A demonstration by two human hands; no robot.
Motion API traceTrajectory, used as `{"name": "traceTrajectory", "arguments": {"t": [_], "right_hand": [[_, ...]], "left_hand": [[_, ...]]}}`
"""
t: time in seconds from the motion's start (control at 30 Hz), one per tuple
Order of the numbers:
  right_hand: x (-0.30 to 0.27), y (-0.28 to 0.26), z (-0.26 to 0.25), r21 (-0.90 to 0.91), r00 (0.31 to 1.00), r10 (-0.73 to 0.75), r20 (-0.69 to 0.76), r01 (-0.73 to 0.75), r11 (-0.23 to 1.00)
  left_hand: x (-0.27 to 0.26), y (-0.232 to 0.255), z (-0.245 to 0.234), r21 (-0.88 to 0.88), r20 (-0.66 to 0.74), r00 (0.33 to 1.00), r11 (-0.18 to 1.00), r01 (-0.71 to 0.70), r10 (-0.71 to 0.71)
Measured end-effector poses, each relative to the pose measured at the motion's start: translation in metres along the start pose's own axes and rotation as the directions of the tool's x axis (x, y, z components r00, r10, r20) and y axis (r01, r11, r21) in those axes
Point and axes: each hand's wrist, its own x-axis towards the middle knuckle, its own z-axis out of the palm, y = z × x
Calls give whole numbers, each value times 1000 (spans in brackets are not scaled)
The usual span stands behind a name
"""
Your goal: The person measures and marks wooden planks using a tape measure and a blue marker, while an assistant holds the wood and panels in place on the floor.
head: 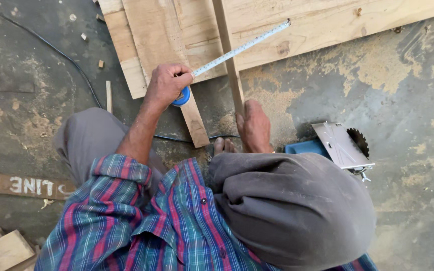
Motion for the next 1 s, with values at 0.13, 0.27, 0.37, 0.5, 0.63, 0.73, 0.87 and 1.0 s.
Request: {"name": "traceTrajectory", "arguments": {"t": [0.13, 0.27, 0.37, 0.5, 0.63, 0.73, 0.87, 1.0], "right_hand": [[-18, 4, 19, -52, 986, -158, -52, 155, 986], [-30, 3, 29, -41, 993, -118, -15, 118, 992], [-32, 2, 32, 23, 993, -113, -30, 113, 993], [-32, 5, 36, 50, 978, -196, -67, 199, 979], [-27, 3, 35, 11, 958, -274, -84, 276, 961], [-1, 3, 37, 196, 996, -77, 44, 67, 978], [27, 2, 40, 441, 994, -75, -84, 104, 892], [56, 4, 40, 819, 994, 99, 51, -98, 565]], "left_hand": [[5, -9, 8, 15, 15, 996, 996, -83, 83], [8, -21, 15, 34, 44, 987, 987, -155, 154], [14, -24, 17, 20, 71, 978, 980, -197, 195], [22, -25, 23, -16, 147, 967, 978, -206, 206], [28, -20, 34, 79, 196, 964, 977, -197, 178], [32, -20, 36, 124, 243, 954, 970, -209, 174], [31, -22, 40, 105, 211, 920, 928, -358, 331], [30, -18, 43, 162, 193, 912, 905, -394, 363]]}}
